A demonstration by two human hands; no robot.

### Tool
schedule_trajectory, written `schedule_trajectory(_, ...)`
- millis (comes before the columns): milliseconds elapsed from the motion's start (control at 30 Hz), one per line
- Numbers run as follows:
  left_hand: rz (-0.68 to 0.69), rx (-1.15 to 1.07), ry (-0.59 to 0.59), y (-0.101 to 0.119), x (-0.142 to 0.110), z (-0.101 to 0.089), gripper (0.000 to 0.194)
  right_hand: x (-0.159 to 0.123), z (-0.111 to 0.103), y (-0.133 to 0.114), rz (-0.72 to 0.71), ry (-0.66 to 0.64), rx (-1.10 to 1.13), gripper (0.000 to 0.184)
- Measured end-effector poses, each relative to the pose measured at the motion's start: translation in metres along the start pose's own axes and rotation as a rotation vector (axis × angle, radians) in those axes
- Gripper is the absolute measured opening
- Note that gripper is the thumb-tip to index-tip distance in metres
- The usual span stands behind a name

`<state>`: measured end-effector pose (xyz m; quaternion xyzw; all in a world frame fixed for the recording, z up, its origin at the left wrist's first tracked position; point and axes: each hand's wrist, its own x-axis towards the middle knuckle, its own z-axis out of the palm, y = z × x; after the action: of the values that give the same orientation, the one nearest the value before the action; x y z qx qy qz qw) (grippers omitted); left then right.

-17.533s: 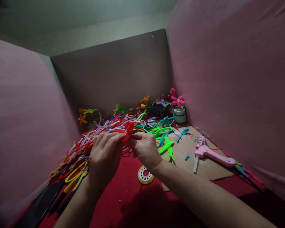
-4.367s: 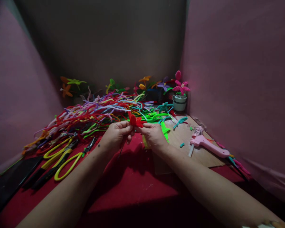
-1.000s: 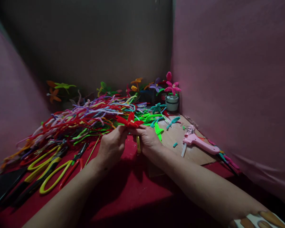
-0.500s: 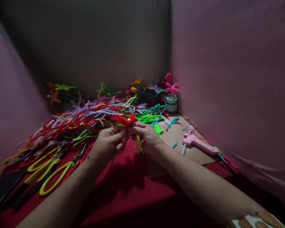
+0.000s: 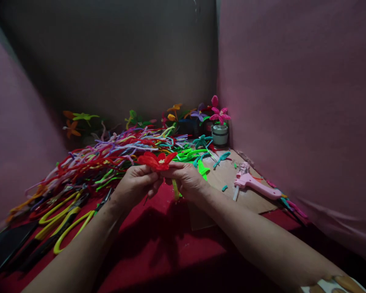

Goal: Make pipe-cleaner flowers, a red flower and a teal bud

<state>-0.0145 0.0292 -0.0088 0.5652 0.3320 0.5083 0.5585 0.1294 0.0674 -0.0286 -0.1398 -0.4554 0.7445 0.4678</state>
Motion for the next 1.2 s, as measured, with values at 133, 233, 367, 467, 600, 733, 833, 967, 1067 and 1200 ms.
schedule_trajectory(133, -0.020, -0.025, -0.029, 0.001, -0.001, -0.004, 0.020, -0.004, -0.001, -0.003, -0.027, -0.131, -0.100, 0.011)
schedule_trajectory(233, -0.106, -0.028, -0.036, 0.002, -0.001, -0.009, 0.027, -0.005, -0.002, -0.004, -0.043, -0.208, -0.165, 0.016)
schedule_trajectory(367, -0.148, 0.000, -0.020, 0.005, 0.001, -0.005, 0.026, -0.003, 0.003, -0.002, -0.065, -0.125, -0.082, 0.013)
schedule_trajectory(467, -0.035, 0.164, 0.085, 0.003, 0.001, 0.008, 0.023, -0.001, 0.006, 0.002, -0.061, -0.017, 0.029, 0.014)
schedule_trajectory(600, 0.218, 0.581, 0.364, -0.007, -0.002, 0.023, 0.013, 0.001, 0.007, 0.007, -0.139, 0.142, 0.053, 0.012)
schedule_trajectory(733, 0.288, 0.697, 0.382, -0.012, -0.004, 0.023, 0.013, -0.001, 0.008, 0.006, -0.166, 0.173, -0.003, 0.012)
schedule_trajectory(833, 0.173, 0.461, 0.289, -0.006, -0.003, 0.020, 0.020, -0.004, 0.009, 0.002, -0.128, 0.094, -0.031, 0.015)
schedule_trajectory(967, 0.059, 0.109, 0.101, 0.001, 0.000, 0.013, 0.023, -0.006, 0.010, -0.002, -0.156, -0.014, -0.049, 0.014)
schedule_trajectory(1067, -0.053, -0.101, -0.064, 0.000, -0.001, 0.006, 0.025, -0.008, 0.012, -0.005, -0.156, 0.002, -0.012, 0.012)
schedule_trajectory(1200, -0.231, -0.309, -0.262, -0.003, -0.005, -0.002, 0.026, -0.010, 0.015, -0.008, -0.054, -0.090, -0.008, 0.015)
